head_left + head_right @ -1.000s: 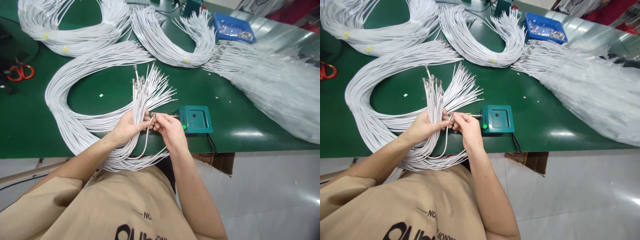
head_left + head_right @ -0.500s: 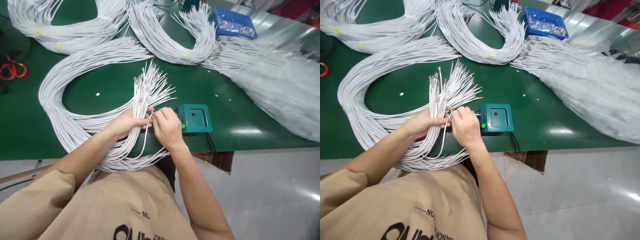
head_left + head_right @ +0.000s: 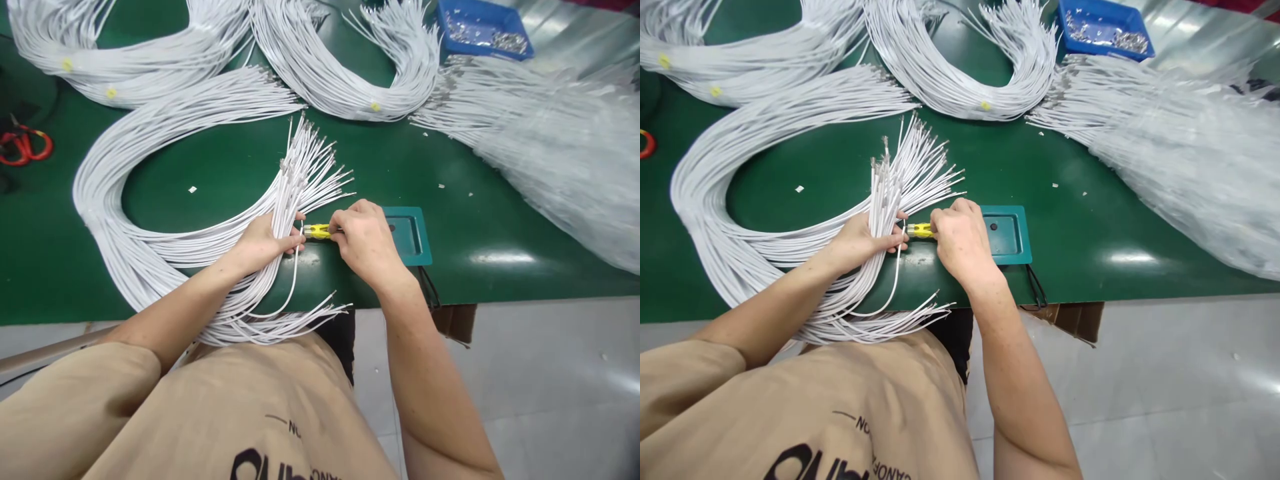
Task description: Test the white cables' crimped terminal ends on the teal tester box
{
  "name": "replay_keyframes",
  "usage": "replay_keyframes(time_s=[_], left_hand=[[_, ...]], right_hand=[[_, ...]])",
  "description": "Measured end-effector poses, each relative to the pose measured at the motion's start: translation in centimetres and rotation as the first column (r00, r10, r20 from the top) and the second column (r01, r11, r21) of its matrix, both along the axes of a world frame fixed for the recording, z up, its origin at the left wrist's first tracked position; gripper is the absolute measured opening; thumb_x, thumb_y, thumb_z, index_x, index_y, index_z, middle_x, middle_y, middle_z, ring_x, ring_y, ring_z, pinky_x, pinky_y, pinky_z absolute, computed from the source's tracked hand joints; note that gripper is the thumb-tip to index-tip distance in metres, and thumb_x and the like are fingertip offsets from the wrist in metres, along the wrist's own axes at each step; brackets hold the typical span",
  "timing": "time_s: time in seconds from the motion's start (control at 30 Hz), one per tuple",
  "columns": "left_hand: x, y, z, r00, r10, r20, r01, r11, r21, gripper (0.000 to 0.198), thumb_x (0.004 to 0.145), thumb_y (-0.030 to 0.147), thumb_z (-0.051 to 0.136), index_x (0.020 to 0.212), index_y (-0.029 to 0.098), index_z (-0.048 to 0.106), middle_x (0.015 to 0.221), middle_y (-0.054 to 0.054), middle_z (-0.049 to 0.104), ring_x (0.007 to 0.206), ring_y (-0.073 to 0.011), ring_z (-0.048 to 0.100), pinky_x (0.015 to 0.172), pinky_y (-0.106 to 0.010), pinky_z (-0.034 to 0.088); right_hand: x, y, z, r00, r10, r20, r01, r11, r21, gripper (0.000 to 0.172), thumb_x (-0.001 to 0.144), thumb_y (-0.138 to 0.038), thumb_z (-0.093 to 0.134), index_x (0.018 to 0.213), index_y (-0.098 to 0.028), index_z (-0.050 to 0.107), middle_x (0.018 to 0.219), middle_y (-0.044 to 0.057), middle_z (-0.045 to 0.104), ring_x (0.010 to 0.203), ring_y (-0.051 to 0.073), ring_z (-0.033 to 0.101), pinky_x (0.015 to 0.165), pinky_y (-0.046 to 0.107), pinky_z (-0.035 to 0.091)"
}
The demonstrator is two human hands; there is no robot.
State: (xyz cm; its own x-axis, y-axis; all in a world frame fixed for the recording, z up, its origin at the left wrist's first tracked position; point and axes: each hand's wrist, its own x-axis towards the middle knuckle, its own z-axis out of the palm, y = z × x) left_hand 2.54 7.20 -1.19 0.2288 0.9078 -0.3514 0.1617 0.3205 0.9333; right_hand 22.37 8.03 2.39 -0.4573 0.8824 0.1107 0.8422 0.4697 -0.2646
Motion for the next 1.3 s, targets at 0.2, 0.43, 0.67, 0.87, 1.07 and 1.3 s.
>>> replay_keyframes(time_s=[0.2,0.43,0.67,0.87,1.07,1.3], left_hand=[[0.1,0.0,-0.6,0.989,-0.004,-0.15,0.009,0.999,0.035,0.043,0.07,0.025,0.072,0.111,0.018,0.06,0.07,-0.002,0.072,0.058,-0.0164,0.067,0.061,-0.028,0.053],[0.4,-0.1,-0.6,0.995,0.026,-0.101,-0.029,0.999,-0.029,0.046,0.066,0.022,0.075,0.11,0.016,0.061,0.071,-0.003,0.072,0.06,-0.0185,0.069,0.059,-0.029,0.054],[-0.5,0.0,-0.1,0.998,0.056,-0.023,-0.057,0.996,-0.062,0.046,0.063,0.024,0.078,0.105,0.014,0.061,0.065,-0.001,0.07,0.061,-0.0187,0.068,0.065,-0.031,0.054],[-1.3,-0.7,1.4,0.997,0.053,0.052,-0.053,0.999,-0.011,0.049,0.062,0.027,0.08,0.105,0.014,0.062,0.07,0.0,0.068,0.063,-0.0152,0.064,0.065,-0.028,0.051],[-1.8,-1.3,1.5,0.997,-0.017,0.079,0.015,1.0,0.02,0.038,0.063,0.035,0.081,0.092,0.015,0.068,0.085,-0.006,0.071,0.081,-0.0206,0.066,0.075,-0.031,0.05],[-2.3,-2.4,1.1,0.996,0.013,0.089,-0.019,0.997,0.071,0.045,0.064,0.033,0.081,0.103,0.016,0.069,0.096,-0.007,0.072,0.089,-0.0219,0.065,0.083,-0.033,0.049]], right_hand=[[0.0,0.2,-0.6,0.999,-0.035,-0.008,0.035,0.997,0.063,0.017,0.074,-0.005,0.051,0.074,-0.019,0.062,0.069,0.005,0.052,0.08,0.022,0.047,0.081,0.037,0.038],[-0.3,-0.3,0.3,0.998,-0.063,-0.03,0.064,0.997,0.039,0.011,0.079,-0.012,0.055,0.082,-0.019,0.064,0.076,0.006,0.06,0.086,0.025,0.049,0.093,0.044,0.035],[-2.3,-3.2,1.4,0.978,-0.124,-0.17,0.14,0.987,0.08,0.019,0.093,-0.022,0.044,0.092,-0.018,0.062,0.088,0.006,0.068,0.087,0.023,0.053,0.084,0.038,0.037],[-6.5,-7.6,0.1,0.975,0.22,0.022,-0.218,0.974,-0.062,0.018,0.088,-0.011,0.045,0.082,-0.017,0.061,0.081,0.006,0.065,0.08,0.022,0.055,0.068,0.035,0.038],[-7.8,-10.9,0.5,0.974,0.184,0.131,-0.145,0.954,-0.262,0.017,0.079,-0.003,0.05,0.077,-0.013,0.063,0.067,0.009,0.064,0.069,0.024,0.061,0.059,0.033,0.04],[-5.5,-7.0,2.6,0.938,-0.313,-0.149,0.262,0.921,-0.288,0.026,0.091,-0.034,0.05,0.08,-0.019,0.068,0.07,0.007,0.069,0.064,0.02,0.063,0.06,0.031,0.041]])
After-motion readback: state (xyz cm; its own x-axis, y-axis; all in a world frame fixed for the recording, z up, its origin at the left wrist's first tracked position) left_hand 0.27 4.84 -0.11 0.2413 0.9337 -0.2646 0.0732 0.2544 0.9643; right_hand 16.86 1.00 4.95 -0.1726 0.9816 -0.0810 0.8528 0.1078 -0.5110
